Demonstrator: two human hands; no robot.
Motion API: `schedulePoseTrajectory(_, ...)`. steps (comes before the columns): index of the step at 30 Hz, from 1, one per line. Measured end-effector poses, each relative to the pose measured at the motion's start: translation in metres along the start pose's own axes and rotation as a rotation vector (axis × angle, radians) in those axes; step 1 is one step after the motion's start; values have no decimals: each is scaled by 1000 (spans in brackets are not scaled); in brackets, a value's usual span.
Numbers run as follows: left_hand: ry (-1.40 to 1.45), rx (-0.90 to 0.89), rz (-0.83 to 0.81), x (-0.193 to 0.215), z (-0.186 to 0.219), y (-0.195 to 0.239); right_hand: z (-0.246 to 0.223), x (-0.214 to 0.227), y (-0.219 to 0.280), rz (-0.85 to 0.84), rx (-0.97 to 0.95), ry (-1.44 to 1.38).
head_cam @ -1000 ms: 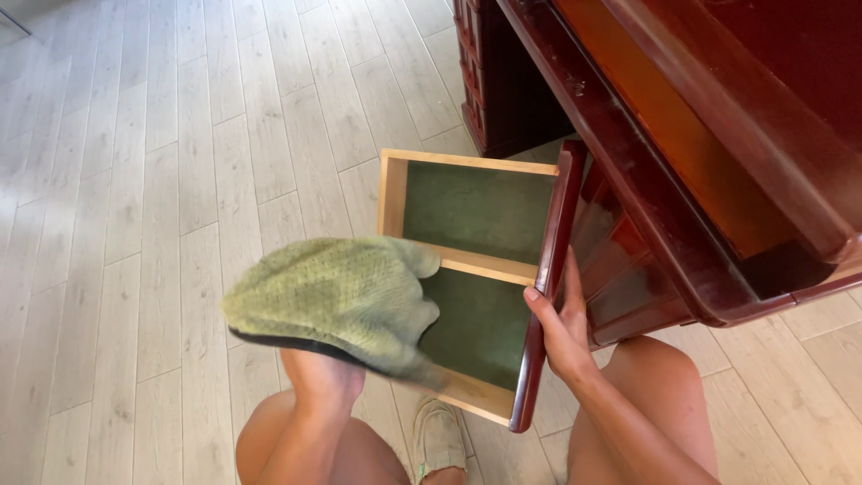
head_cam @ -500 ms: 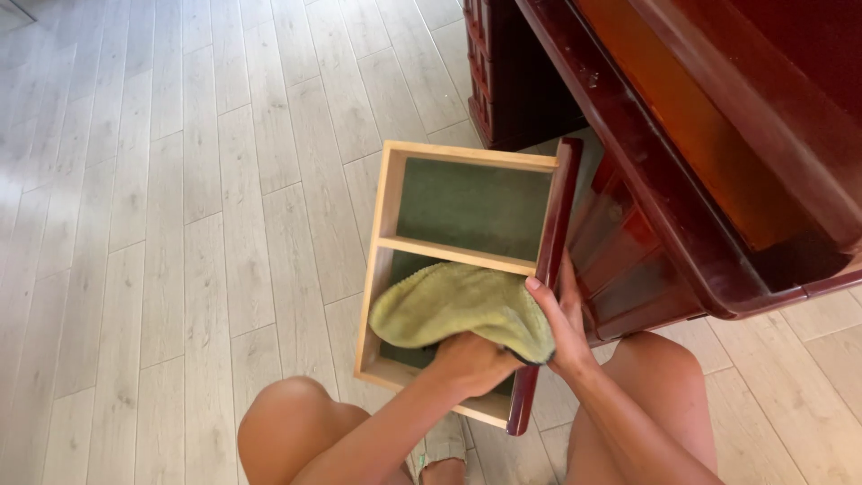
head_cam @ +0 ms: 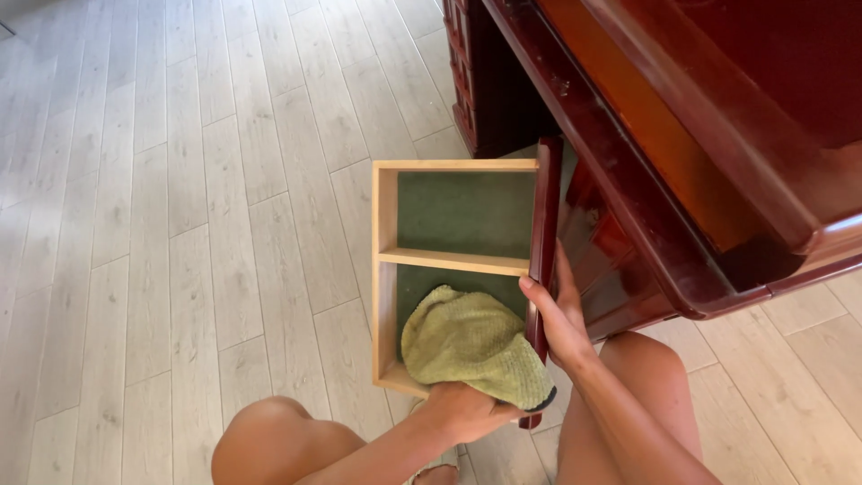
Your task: Wiping a wooden desk and its removable drawer with a microfiber cloth.
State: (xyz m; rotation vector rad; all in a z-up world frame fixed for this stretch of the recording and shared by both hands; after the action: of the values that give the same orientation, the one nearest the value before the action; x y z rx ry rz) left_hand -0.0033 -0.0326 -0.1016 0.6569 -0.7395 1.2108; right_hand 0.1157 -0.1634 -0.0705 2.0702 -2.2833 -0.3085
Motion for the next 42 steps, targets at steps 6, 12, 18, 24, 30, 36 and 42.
schedulePoseTrajectory(6,-109,-101,129,-12,-20,6,-3,2,5,37,130,146)
schedulePoseTrajectory(12,-130,-171,153,-11,2,11,0,3,12,17,111,85)
schedulePoseTrajectory(18,-151,-239,181,10,33,13,10,-2,13,-13,70,86)
schedulePoseTrajectory(24,-159,-299,228,36,63,11,11,-1,3,-22,-18,248)
schedulePoseTrajectory(30,-158,-364,250,51,52,8,24,3,-9,36,-80,125)
schedulePoseTrajectory(36,-155,-388,282,48,-18,15,5,-6,-1,-64,70,151)
schedulePoseTrajectory(42,-513,-108,262,48,-52,5,3,-2,1,13,194,187)
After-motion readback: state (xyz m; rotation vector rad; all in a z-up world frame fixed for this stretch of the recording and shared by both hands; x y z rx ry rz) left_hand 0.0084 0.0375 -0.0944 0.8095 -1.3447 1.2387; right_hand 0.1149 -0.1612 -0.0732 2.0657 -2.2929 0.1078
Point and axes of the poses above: each hand's wrist, its own y-axis away from the middle knuckle, its own x-axis out of the back of the hand, z = x × y, the point moved 5 cm from there along -y, towards the middle knuckle, and after that the axes turned 12 degrees about z, right-handed, at the moved point
